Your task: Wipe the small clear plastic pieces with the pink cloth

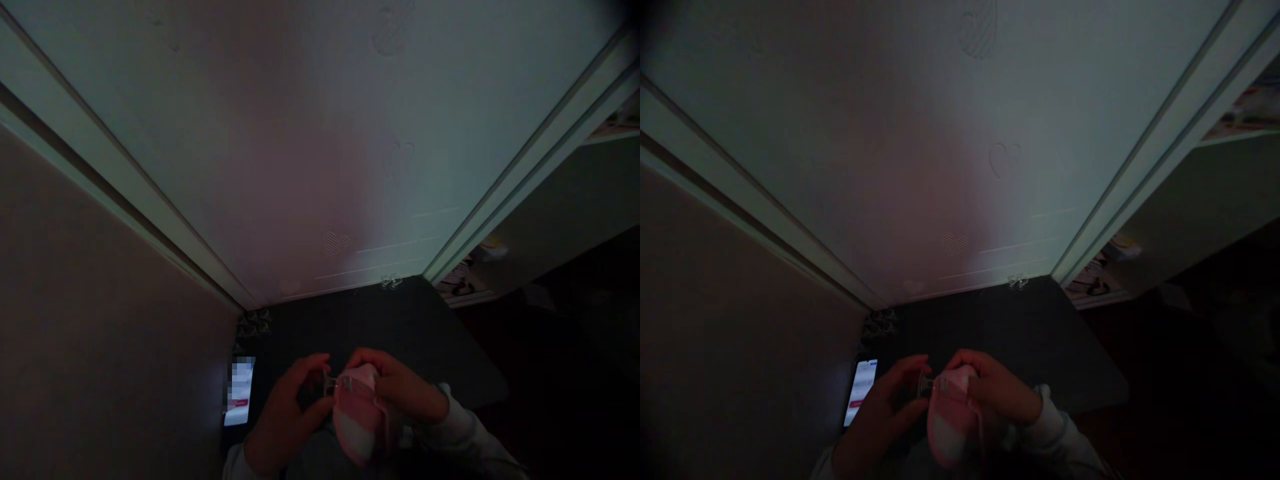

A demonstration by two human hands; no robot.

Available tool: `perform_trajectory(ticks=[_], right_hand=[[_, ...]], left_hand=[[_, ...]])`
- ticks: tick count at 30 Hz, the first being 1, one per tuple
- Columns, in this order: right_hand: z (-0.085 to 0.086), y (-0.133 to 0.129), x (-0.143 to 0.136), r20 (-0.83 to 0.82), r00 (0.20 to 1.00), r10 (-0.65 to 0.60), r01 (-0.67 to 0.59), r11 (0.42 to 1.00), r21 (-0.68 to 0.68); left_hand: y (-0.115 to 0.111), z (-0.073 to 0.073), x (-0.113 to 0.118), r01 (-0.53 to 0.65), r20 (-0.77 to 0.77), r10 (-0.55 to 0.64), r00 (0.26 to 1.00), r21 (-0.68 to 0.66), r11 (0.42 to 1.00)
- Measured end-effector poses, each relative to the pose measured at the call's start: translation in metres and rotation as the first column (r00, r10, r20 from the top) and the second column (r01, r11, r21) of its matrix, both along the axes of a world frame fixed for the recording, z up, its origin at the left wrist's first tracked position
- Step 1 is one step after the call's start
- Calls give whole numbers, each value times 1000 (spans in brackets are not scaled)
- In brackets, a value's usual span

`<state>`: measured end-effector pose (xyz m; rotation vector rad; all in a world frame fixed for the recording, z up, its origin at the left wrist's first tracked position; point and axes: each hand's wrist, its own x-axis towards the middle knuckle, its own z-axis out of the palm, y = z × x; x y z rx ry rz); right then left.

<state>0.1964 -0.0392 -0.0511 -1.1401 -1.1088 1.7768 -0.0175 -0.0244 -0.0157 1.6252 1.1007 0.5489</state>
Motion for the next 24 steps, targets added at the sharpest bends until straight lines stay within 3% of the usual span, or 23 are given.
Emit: perform_trajectory(ticks=[5, 15, 24], right_hand=[[6, 1, 1, 37, 999, 1, -3, 999, 48], [10, -2, -1, 114, 993, 31, -40, 996, 81], [4, -1, 4, 30, 997, 66, -67, 997, 28]], left_hand=[[1, -9, -2, -93, 62, 102, 993, -125, 988], [3, -12, 10, -32, 169, 96, 981, -349, 937], [0, -5, 5, 36, 97, -17, 995, -201, 979]])
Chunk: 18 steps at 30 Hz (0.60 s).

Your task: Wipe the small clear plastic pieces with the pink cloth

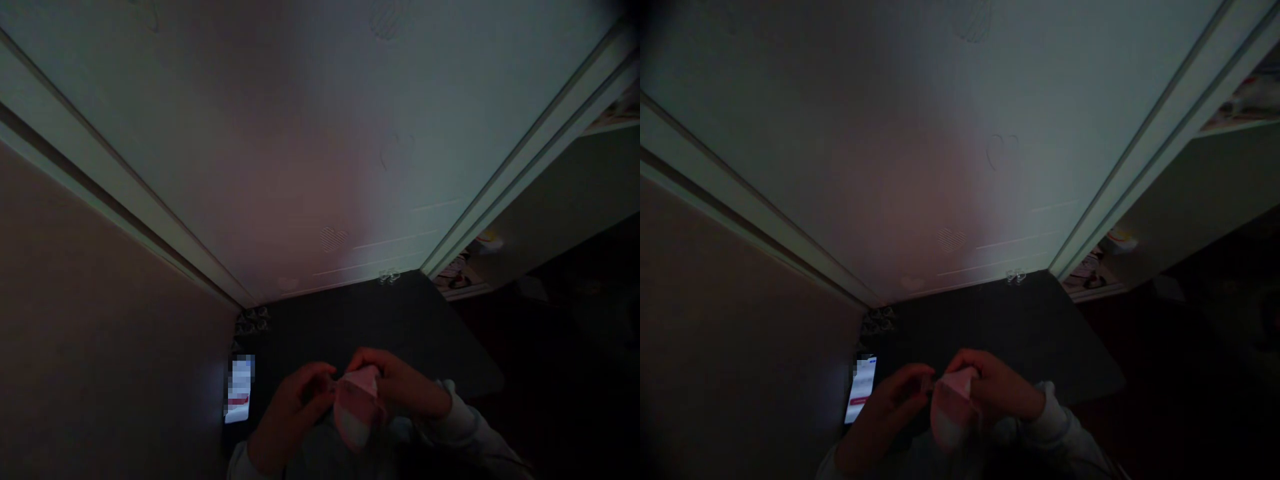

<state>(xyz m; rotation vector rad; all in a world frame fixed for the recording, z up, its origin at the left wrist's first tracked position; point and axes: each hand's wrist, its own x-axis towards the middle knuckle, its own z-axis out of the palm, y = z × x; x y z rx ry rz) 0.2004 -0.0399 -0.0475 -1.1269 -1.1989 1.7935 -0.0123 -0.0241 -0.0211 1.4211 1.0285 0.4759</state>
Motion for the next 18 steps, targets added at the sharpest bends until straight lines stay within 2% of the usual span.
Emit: perform_trajectory(ticks=[7, 12, 15, 18], right_hand=[[-5, -2, 0, -56, 998, -29, 26, 998, -51], [-10, -2, -5, -32, 998, -54, 52, 997, -61], [-9, -2, -7, 6, 998, -67, 67, 998, -2], [-7, -2, -8, 83, 995, -64, 59, 996, 60]], left_hand=[[-1, 12, 1, 67, -85, -55, 995, 151, 986], [-1, 0, -4, -14, -68, 21, 997, 103, 995], [1, -10, -9, -78, -35, 80, 996, 46, 996], [3, -13, -12, -128, -43, 129, 991, 15, 992]])
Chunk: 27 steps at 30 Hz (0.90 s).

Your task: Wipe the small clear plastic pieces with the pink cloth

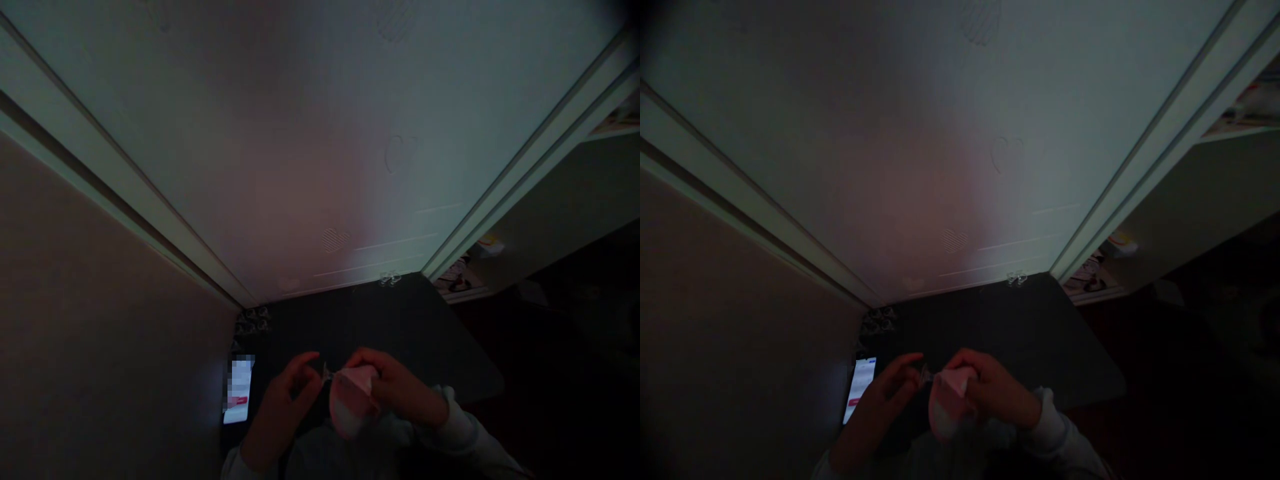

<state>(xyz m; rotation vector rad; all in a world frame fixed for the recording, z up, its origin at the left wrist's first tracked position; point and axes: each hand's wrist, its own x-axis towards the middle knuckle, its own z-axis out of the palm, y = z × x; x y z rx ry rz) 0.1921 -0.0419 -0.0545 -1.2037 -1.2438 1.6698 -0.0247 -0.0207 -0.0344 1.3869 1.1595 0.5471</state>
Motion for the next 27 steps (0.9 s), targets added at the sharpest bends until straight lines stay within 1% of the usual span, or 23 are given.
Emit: perform_trajectory(ticks=[4, 8, 11, 14, 18, 22, 24, 27], right_hand=[[3, -2, 0, 158, 987, 37, -52, 994, 95], [7, -3, -1, 257, 964, 64, -127, 963, 238], [8, -3, -2, 291, 953, 82, -165, 948, 274], [7, -3, -2, 304, 950, 73, -162, 947, 279], [6, -3, -2, 269, 961, 66, -133, 961, 241], [3, -2, -2, 238, 970, 49, -96, 977, 188], [2, -2, -1, 208, 977, 54, -82, 988, 130], [2, -2, -1, 130, 989, 77, -78, 997, 1]], left_hand=[[1, 1, 3, -22, 18, 23, 1000, -76, 997], [0, 0, 11, -25, 56, 33, 998, -132, 991], [1, -3, 13, -7, 68, 18, 997, -150, 989], [2, -4, 12, 35, 111, -15, 994, -179, 983], [2, -4, 9, 63, 183, -25, 983, -202, 977], [-1, -5, 5, 77, 203, -41, 978, -174, 982], [-2, -5, 2, 91, 190, -64, 980, -134, 987], [-1, -4, 1, 122, 132, -111, 985, -73, 990]])
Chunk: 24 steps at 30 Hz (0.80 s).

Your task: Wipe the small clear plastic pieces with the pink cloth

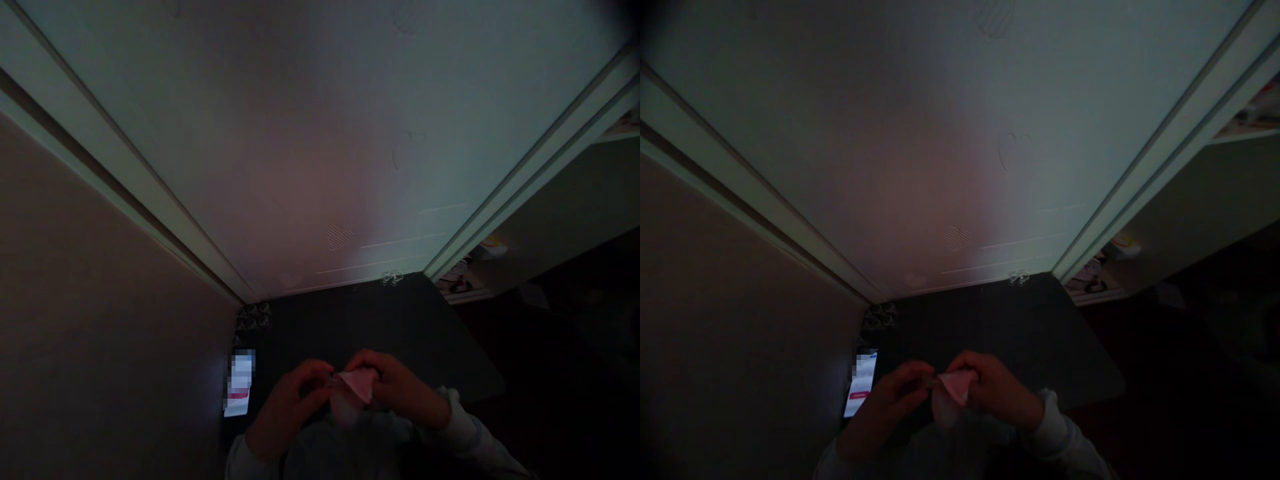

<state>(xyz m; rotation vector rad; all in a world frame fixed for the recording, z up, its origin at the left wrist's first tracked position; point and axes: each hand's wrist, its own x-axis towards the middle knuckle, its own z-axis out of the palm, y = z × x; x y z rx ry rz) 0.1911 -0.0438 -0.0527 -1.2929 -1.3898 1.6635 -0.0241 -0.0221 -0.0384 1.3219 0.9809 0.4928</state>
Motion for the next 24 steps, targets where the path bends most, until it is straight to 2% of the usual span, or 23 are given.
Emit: perform_trajectory(ticks=[2, 7, 10, 15, 20, 24], right_hand=[[-2, 1, 0, -35, 999, -12, 10, 999, -47], [-11, 3, 1, -87, 996, 10, -15, 998, -59], [-13, 4, 0, -81, 997, 18, -20, 1000, -18], [-8, 5, -4, -30, 999, -23, 24, 999, 23], [-5, 5, -5, -3, 1000, -16, 16, 1000, 25], [-2, 3, -5, 85, 995, 42, -56, 983, 176]], left_hand=[[1, 1, 0, 24, -63, -22, 998, 43, 999], [1, 3, 2, 45, -176, -26, 984, 109, 993], [0, 3, 3, 4, -198, 16, 980, 98, 995], [2, 2, 5, -132, -185, 137, 973, 41, 990], [5, 4, 7, -166, -174, 172, 970, 48, 985], [5, 4, 11, -175, -169, 177, 969, 31, 984]])
